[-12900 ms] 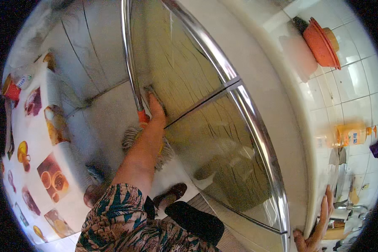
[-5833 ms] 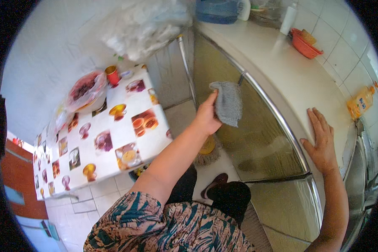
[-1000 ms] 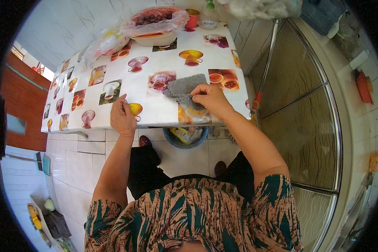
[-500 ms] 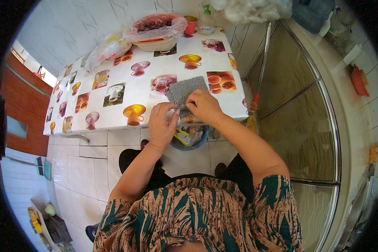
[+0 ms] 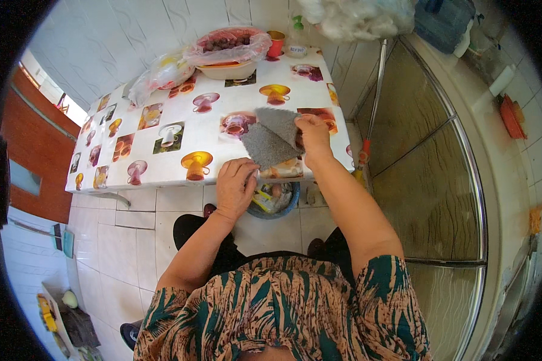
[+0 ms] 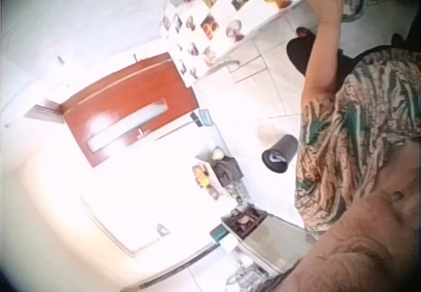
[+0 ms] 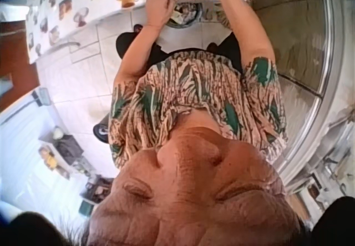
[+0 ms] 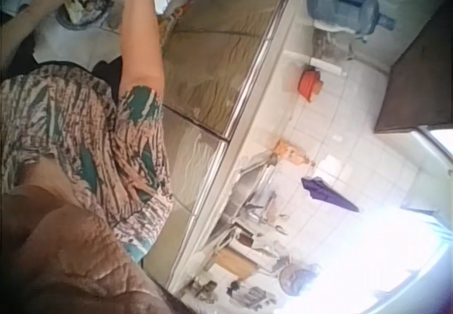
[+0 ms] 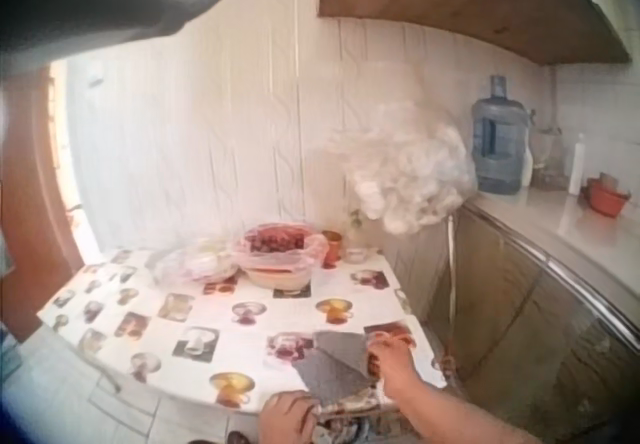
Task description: The person wipes the surface of a table with a gray cloth, moving a bowl of grapes and a plastic bottle aside. They wipe the center and edges of the table before resting their hands in their lap.
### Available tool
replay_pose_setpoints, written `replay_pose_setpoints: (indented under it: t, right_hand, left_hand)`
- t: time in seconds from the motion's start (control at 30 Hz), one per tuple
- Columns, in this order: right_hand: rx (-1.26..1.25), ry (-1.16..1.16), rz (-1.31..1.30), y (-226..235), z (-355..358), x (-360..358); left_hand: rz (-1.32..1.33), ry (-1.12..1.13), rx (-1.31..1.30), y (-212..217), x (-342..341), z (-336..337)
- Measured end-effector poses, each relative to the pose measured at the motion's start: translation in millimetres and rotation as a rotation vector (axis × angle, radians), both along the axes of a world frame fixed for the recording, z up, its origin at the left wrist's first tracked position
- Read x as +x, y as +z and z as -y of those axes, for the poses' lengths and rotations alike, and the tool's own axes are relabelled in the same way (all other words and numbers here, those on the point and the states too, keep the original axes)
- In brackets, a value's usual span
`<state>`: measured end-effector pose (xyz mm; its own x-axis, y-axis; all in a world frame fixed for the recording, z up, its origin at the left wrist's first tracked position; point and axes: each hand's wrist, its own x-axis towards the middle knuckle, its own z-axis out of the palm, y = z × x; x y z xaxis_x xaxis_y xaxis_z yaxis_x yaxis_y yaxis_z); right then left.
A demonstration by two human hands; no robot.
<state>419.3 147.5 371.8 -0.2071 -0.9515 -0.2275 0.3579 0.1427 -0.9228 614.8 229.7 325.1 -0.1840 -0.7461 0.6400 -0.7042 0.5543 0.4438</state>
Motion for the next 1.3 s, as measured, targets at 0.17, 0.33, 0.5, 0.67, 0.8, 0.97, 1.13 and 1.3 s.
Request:
replay_pose_setpoints:
  t: [0.17, 0.33, 0.5, 0.67, 0.8, 0.97, 1.13, 1.3]
  right_hand:
    - [-0.459, 0.376, -0.329, -15, -8, 9]
    - [-0.543, 0.733, -1.028, -16, -27, 13]
    - [-0.726, 0.637, -1.129, -6, -31, 14]
    - [-0.667, 0.703, -1.182, 0, -39, 15]
    - [-0.787, 0.345, -1.298, 2, -27, 35]
    - [-0.708, 0.308, -1.635, -53, -10, 46]
    - [-0.237, 0.288, -1.813, -49, 19, -15]
    - [-0.088, 0.232, -1.810, -39, -3, -68]
  left_hand:
    - [-0.020, -0.025, -0.007, -3, 3, 2]
    - [-0.080, 0.046, 0.064, 2, 22, 7]
    - [-0.118, 0.165, 0.090, 6, 52, 20]
    - [-0.088, 0.256, 0.044, 8, 77, 37]
    - [-0.062, 0.355, -0.042, 9, 96, 66]
    - [0.101, 0.547, 0.086, -14, 115, 85]
    - [0.180, 0.606, 0.126, -6, 105, 78]
    - [0.141, 0.586, 0.169, -4, 99, 78]
